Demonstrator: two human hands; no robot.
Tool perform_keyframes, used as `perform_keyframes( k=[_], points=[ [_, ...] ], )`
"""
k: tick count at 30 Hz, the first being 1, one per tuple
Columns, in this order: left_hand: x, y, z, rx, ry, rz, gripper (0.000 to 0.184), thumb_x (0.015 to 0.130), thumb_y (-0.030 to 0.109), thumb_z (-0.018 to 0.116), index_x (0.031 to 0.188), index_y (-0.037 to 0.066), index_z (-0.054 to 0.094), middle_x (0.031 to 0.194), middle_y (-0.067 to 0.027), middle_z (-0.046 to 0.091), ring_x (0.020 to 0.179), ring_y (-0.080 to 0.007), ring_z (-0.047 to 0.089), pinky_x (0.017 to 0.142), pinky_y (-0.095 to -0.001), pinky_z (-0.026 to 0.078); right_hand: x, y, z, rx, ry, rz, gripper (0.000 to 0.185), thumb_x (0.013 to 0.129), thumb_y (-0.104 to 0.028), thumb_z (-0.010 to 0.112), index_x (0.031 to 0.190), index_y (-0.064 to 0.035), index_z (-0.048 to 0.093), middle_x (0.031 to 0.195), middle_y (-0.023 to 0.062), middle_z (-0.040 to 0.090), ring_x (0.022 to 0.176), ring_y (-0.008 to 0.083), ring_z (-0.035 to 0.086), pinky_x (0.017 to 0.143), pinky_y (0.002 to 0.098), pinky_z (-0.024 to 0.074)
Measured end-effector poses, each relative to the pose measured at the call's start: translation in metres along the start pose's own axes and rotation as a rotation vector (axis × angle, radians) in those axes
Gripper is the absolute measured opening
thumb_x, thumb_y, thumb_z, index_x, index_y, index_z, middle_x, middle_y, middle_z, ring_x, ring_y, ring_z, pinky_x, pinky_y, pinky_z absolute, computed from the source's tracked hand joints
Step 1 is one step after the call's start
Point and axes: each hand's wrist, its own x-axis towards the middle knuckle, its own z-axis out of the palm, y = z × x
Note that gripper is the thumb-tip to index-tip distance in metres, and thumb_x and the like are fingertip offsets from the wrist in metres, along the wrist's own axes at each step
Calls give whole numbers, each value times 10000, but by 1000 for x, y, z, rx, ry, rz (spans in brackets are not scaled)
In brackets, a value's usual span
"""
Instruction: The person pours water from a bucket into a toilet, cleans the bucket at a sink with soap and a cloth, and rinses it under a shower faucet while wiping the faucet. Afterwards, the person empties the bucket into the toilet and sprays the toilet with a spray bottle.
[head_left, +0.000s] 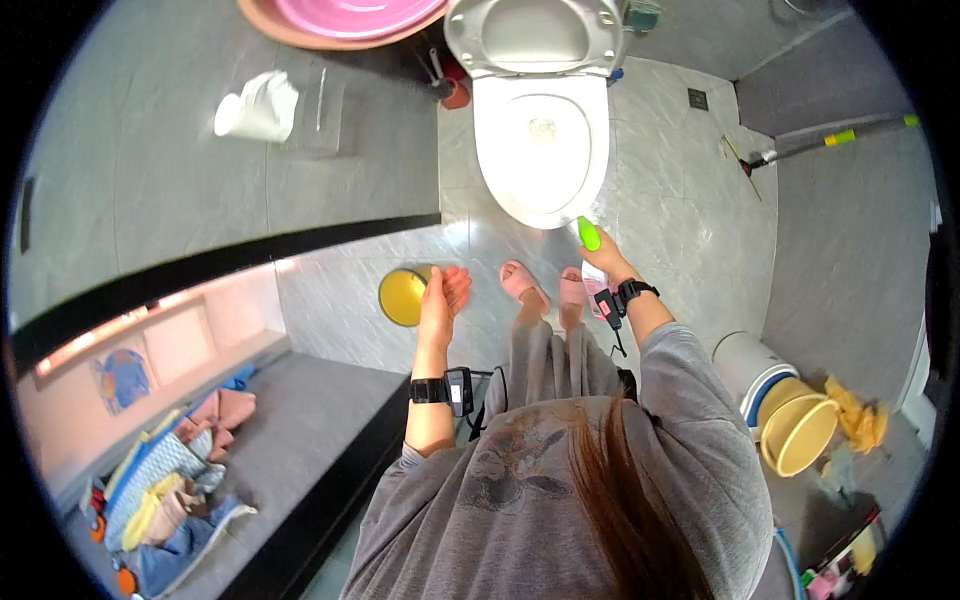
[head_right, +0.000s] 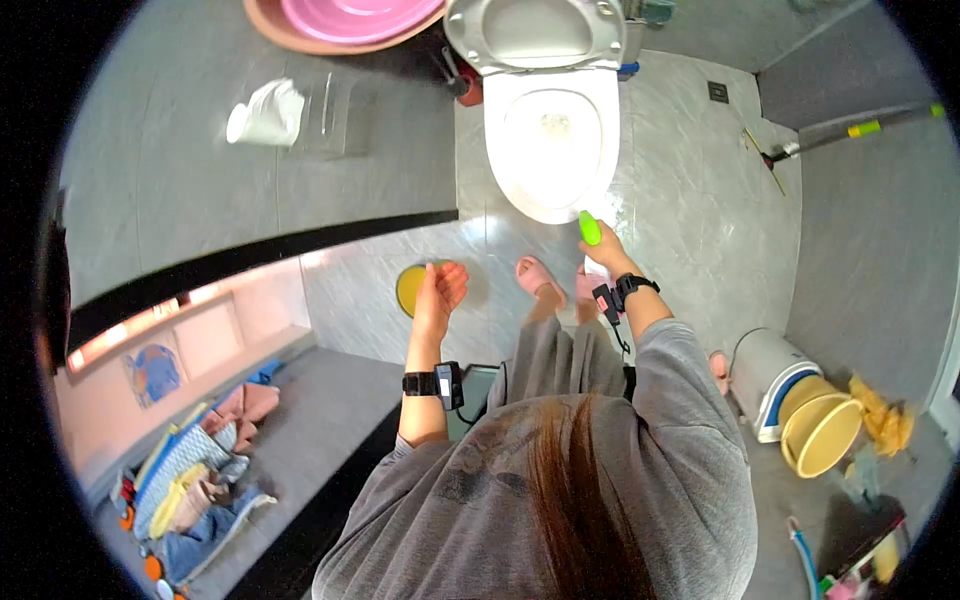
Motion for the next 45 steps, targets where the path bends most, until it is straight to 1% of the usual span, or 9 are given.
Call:
perform_keyframes(
  k=[4,8,14,17,23,30,36,42,45],
  points=[
    [8,16,7,117,-20,-18,507,862,432,307,1101,-1,414,1077,-120,505,982,-199,491,826,-308,388,-19,6,9,88,313,-138,381,607,-176,618,939,-35,496,896,150,537,832,299,522,734,353,420],
    [12,31,27,262,-81,-35,499,856,442,317,1083,11,424,1065,-109,509,961,-187,501,805,-301,399,-29,32,10,284,363,97,345,624,-166,590,931,-32,507,900,165,534,852,320,514,737,377,411],
    [22,32,71,436,-154,-87,491,851,452,326,1067,26,436,1054,-96,513,953,-192,499,813,-313,389,-32,61,-14,243,338,245,310,633,-160,548,909,-20,521,897,185,553,859,327,517,719,367,416],
    [20,28,92,502,-167,-100,467,851,449,325,1033,39,454,1046,-93,515,953,-195,496,820,-317,385,-27,80,-34,611,338,-66,368,615,-171,576,945,-15,527,866,148,573,813,254,542,715,316,418],
    [32,24,131,578,-185,-109,436,854,451,316,985,66,473,1022,-72,531,957,-187,492,838,-334,372,29,83,-94,510,184,148,420,598,-223,601,988,-83,529,937,125,570,844,252,544,725,308,422],
    [28,11,147,632,-203,-120,454,849,466,311,994,67,472,1077,-97,503,978,-208,483,843,-340,372,67,71,-130,788,240,-54,417,617,-250,582,1000,-92,532,955,125,567,882,271,534,765,312,410],
    [21,7,150,638,-184,-131,466,848,466,313,1012,58,468,1074,-102,504,985,-212,482,845,-342,375,94,50,-143,629,223,120,415,613,-220,596,991,-65,528,945,144,565,877,264,538,746,305,419],
    [18,12,146,613,-174,-109,464,847,466,315,1002,58,473,1063,-100,510,983,-212,485,845,-340,376,74,57,-140,784,270,51,418,622,-242,578,1001,-74,527,965,140,560,909,274,528,779,322,410],
    [20,14,141,614,-170,-110,462,848,465,316,998,59,476,1063,-101,512,982,-212,485,845,-338,376,54,71,-119,502,268,218,432,633,-226,569,1042,-98,513,1017,127,545,956,268,509,813,330,396]
  ],
)
